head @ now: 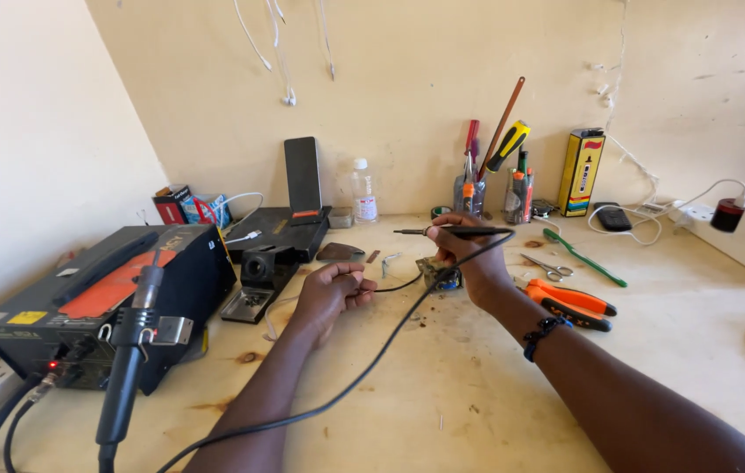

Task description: Soldering wires to the terminals of a small transformer on a repair bench.

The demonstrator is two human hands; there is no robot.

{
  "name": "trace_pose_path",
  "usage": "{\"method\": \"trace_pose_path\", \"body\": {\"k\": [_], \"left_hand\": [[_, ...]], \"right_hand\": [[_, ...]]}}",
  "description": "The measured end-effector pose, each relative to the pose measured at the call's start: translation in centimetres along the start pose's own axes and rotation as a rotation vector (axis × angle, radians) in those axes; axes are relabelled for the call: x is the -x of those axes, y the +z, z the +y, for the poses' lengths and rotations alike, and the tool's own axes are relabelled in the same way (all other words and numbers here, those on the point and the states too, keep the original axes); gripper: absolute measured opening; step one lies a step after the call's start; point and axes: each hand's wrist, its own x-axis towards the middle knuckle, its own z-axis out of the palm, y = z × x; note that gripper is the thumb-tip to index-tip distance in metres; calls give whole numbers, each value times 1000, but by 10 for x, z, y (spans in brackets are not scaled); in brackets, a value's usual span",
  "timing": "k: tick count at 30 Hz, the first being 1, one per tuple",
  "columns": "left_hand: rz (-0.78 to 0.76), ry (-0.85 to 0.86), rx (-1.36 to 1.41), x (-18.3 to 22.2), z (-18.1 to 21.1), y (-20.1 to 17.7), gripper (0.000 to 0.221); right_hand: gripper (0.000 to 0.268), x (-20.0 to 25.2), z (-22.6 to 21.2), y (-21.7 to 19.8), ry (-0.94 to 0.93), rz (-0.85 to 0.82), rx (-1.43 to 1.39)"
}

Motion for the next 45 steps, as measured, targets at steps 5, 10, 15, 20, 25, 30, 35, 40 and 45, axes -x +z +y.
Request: {"method": "trace_pose_path", "body": {"k": [5,10,15,20,25,30,35,40,45], "left_hand": [[3,6,66,13,12,10,28],[-15,4,69,17,15,16,26],[-23,-1,93,3,6,11,22],[-3,-17,103,2,7,9,18],[3,-7,56,-1,13,7,20],[52,48,-69,-6,20,-7,16],[130,89,-123,-1,33,-18,17],[218,207,-160,-6,37,-29,15],[258,178,-720,-1,39,-27,16]], "right_hand": [[24,9,1,22,-44,-46,-6],[17,27,-8,35,-48,-83,58],[35,29,12,30,-393,-180,362],[45,34,24,30,-477,-271,398],[41,35,26,30,-598,-304,542],[37,37,22,30,-722,-255,697],[33,33,20,30,-741,-208,687],[32,33,11,27,-756,-130,699],[31,23,10,15,-732,-39,636]]}}
